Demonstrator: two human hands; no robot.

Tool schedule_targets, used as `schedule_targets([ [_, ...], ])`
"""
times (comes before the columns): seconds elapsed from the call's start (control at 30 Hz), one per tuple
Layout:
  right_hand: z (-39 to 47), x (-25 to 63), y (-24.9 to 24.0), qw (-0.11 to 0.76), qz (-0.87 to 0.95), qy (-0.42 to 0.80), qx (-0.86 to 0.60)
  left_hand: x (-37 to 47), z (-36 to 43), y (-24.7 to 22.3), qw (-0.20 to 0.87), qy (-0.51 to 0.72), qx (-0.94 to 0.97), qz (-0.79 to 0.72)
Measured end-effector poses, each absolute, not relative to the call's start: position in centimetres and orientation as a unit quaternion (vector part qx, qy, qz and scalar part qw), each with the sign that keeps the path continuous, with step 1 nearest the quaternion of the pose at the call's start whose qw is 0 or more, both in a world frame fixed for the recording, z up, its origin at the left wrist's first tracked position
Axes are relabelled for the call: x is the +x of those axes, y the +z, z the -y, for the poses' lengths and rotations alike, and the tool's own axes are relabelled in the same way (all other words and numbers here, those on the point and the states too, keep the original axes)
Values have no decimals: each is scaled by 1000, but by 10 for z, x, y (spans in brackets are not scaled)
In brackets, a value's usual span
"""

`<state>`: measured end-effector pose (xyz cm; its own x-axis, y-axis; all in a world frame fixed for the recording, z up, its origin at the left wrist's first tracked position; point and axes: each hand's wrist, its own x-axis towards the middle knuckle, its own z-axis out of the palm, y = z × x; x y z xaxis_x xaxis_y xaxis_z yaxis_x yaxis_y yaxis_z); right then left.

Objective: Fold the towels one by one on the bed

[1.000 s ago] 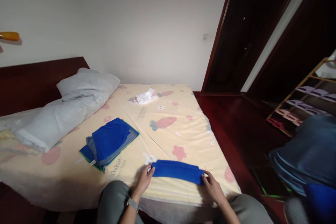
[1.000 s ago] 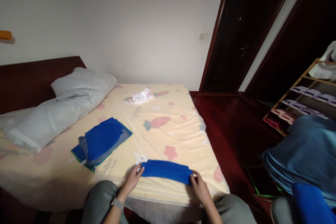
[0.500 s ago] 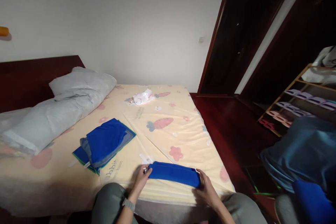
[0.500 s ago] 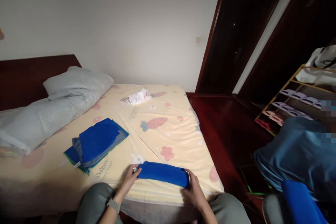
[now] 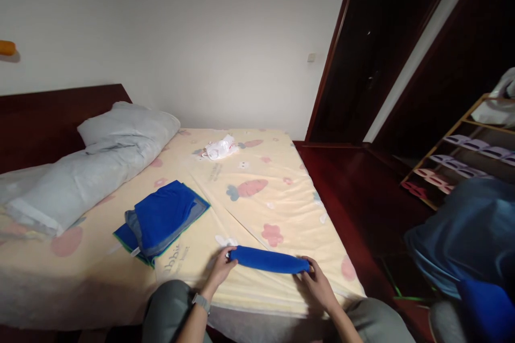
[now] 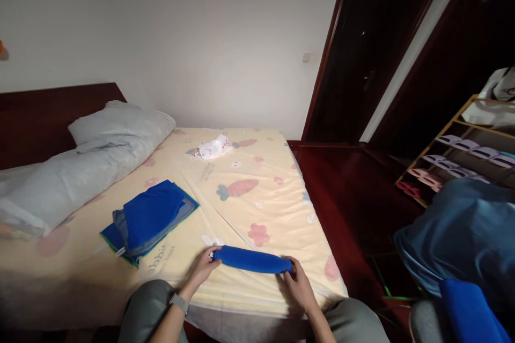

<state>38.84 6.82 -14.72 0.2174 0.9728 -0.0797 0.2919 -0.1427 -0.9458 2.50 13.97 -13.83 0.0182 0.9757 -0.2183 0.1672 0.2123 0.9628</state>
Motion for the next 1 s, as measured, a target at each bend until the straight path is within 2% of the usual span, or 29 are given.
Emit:
schedule_targets([
  [0.13, -71, 387, -137, 429, 432, 426, -669, 34, -155, -140, 533, 401, 460, -585],
  [0.27, -70, 386, -132, 462, 378, 458, -658, 38, -155, -141, 545, 398, 452, -583],
  [0.43, -66, 381, -128, 499, 237, 572, -606, 41, -146, -123, 590, 388, 429, -563],
  [0.67, -43, 388, -98, 546, 190, 570, -585, 43, -143, -108, 661, 415, 359, -511],
  [0.8, -10, 393, -77, 569, 175, 564, -572, 52, -130, -116, 644, 419, 359, -530],
  [1.0, 51, 429, -55, 616, 123, 509, -588, 82, -98, -129, 702, 334, 402, -484],
])
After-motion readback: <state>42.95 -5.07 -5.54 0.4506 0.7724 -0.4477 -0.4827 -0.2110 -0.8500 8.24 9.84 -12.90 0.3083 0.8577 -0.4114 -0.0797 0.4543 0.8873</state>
